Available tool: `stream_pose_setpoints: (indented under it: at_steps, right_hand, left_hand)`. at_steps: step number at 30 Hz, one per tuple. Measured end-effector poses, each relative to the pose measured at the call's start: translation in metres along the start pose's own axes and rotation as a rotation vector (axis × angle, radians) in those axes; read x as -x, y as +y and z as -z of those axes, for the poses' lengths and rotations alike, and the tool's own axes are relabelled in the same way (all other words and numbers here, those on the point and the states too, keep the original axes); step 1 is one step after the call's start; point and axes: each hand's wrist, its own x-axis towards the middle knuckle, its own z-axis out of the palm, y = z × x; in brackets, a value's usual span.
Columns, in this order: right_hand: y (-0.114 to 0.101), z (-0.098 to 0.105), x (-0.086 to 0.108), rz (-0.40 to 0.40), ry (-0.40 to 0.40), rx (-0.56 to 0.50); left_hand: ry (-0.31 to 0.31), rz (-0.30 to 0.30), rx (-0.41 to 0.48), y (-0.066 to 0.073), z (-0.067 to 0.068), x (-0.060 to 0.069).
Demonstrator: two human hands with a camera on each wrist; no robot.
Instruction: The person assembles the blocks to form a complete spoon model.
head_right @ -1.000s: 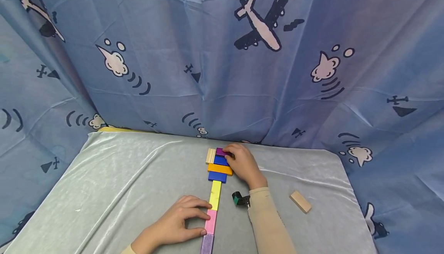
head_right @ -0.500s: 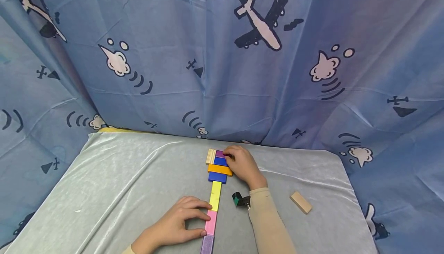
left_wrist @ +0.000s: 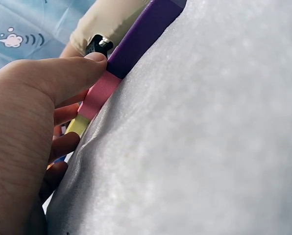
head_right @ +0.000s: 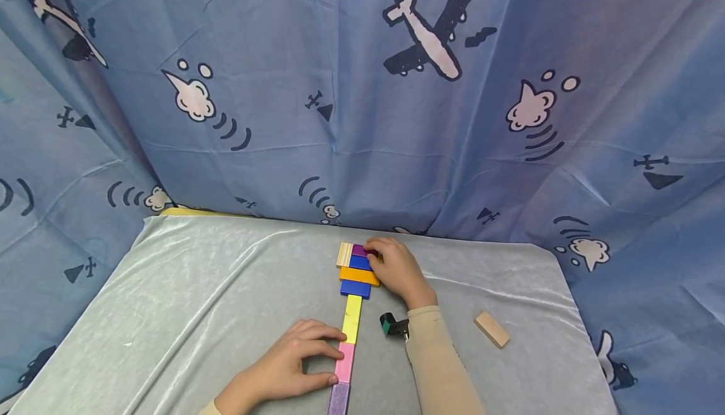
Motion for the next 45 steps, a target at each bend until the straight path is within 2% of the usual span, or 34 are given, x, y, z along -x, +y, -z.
stream_pose_setpoints:
  at_steps: [9, 16, 23, 30, 33, 39, 45]
  right_hand:
    - [-0.007, 0.016, 0.011, 0.029, 0.027, 0.046]
    - [-0.003, 0.034, 0.037, 0.082, 0.056, 0.118]
    - [0.004, 0.046, 0.080, 0.089, 0.081, 0.169]
    - [0.016, 0.063, 0.132, 0.127, 0.187, 0.199]
    - [0.022, 0.070, 0.152, 0.136, 0.243, 0.210]
    - [0.037, 0.082, 0.191, 0.097, 0.323, 0.232]
    - [0.050, 0.088, 0.219, 0.007, 0.332, 0.256]
  left_hand:
    - [0.009, 0.005, 0.010, 0.004, 0.000, 0.001]
    - [-0.008, 0.020, 0.008, 0.003, 0.002, 0.002]
    - [0.008, -0.004, 0.003, 0.001, 0.005, 0.003]
    - [0.018, -0.023, -0.007, 0.002, 0.000, 0.001]
    - [0.016, -0.013, -0.007, 0.001, -0.001, 0.001]
    - [0.017, -0.015, -0.010, 0.000, 0.001, 0.002]
    - [0.019, -0.030, -0.010, 0.002, 0.000, 0.001]
